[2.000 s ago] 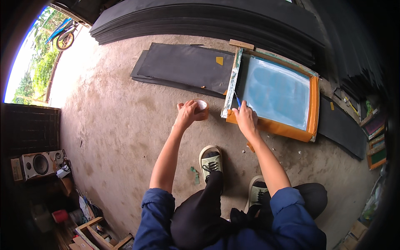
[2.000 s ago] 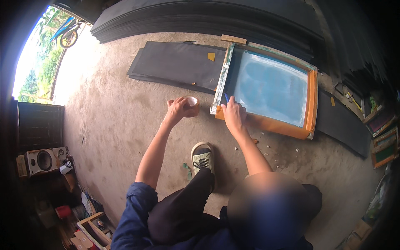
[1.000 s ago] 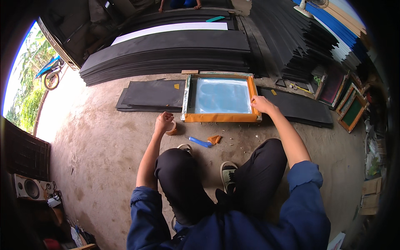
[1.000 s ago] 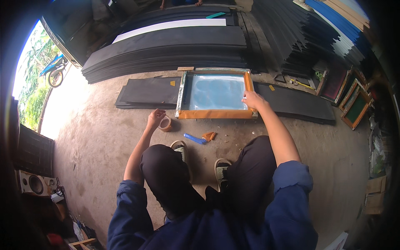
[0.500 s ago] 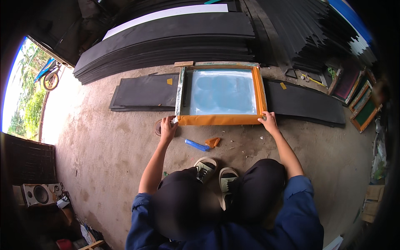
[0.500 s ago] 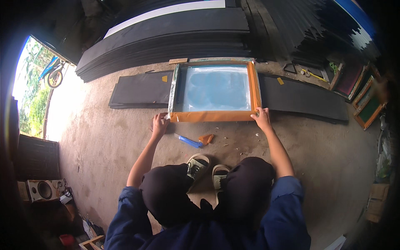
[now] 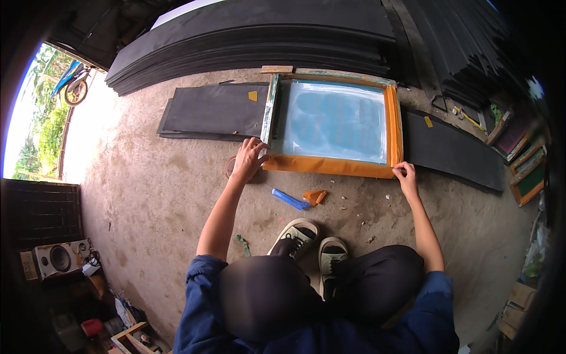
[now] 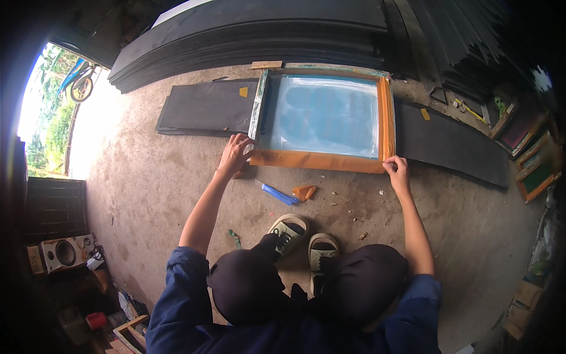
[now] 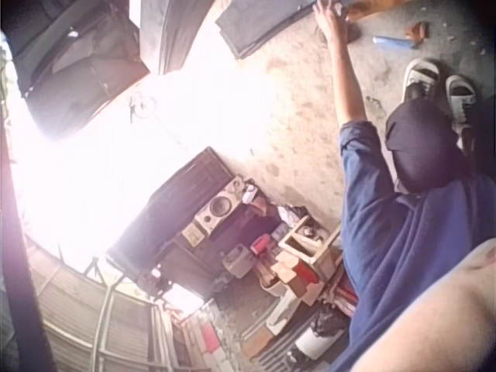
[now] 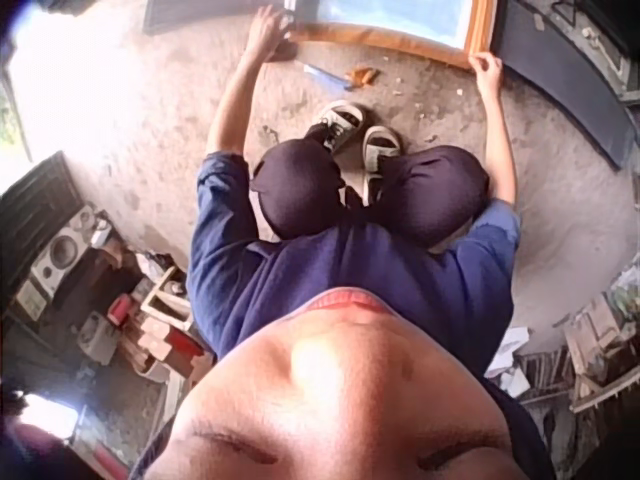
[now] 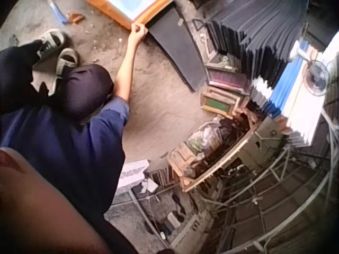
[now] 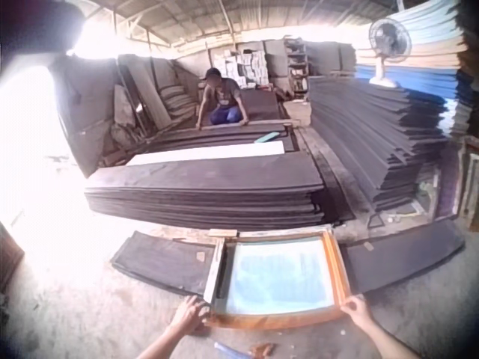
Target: The person sits on the floor and applies orange tape to the edges of a rectangular frame containing a translucent sheet. They repeatedly measure, cut, and smooth the tape along each side of the frame.
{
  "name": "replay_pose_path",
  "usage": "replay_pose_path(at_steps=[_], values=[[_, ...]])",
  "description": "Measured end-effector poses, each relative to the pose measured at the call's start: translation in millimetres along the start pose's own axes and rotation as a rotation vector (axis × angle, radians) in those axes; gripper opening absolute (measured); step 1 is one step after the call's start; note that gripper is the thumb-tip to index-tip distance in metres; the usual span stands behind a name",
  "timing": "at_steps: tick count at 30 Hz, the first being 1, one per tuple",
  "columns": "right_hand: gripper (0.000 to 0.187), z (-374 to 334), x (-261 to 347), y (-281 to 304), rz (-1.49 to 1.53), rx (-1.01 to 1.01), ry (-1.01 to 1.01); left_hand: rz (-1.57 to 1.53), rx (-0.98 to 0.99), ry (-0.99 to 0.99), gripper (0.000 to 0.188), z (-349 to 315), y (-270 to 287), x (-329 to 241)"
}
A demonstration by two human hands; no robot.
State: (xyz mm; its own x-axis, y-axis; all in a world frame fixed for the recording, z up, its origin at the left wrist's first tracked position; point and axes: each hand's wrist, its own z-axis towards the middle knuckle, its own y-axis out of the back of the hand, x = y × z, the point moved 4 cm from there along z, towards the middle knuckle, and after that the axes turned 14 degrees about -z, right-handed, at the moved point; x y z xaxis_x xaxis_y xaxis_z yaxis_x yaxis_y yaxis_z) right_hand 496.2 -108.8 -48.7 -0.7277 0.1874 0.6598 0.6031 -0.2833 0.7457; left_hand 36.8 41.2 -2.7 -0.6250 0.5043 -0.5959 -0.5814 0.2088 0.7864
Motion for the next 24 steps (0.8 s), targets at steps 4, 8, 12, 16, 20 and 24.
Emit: replay_pose_path(at_steps=[4,8,12,16,20,24], values=[[0.009,-6.6,18.6,16.3,0.096,0.03,0.006,-0.058,0.015,0.019,0.014,1.2,-3.9,2.6],[0.01,-14.5,55.8,38.9,0.009,0.013,0.022,-0.137,-0.047,-0.054,0.011,-5.8,1.4,3.8],[0.011,-14.9,102.0,75.9,-0.089,-0.047,0.034,-0.311,-0.052,0.025,0.011,-9.5,13.5,0.7],[0.01,-13.5,123.5,110.1,-0.167,-0.125,0.058,-0.577,-0.071,-0.032,0.011,-9.8,44.4,-17.4],[0.009,-13.9,137.9,148.9,-0.126,-0.222,0.046,-0.571,-0.068,0.126,0.016,-0.2,98.6,-66.4],[0.01,-14.4,162.4,176.2,-0.079,-0.28,0.065,-0.48,-0.049,-0.028,0.02,2.2,146.1,-91.9]])
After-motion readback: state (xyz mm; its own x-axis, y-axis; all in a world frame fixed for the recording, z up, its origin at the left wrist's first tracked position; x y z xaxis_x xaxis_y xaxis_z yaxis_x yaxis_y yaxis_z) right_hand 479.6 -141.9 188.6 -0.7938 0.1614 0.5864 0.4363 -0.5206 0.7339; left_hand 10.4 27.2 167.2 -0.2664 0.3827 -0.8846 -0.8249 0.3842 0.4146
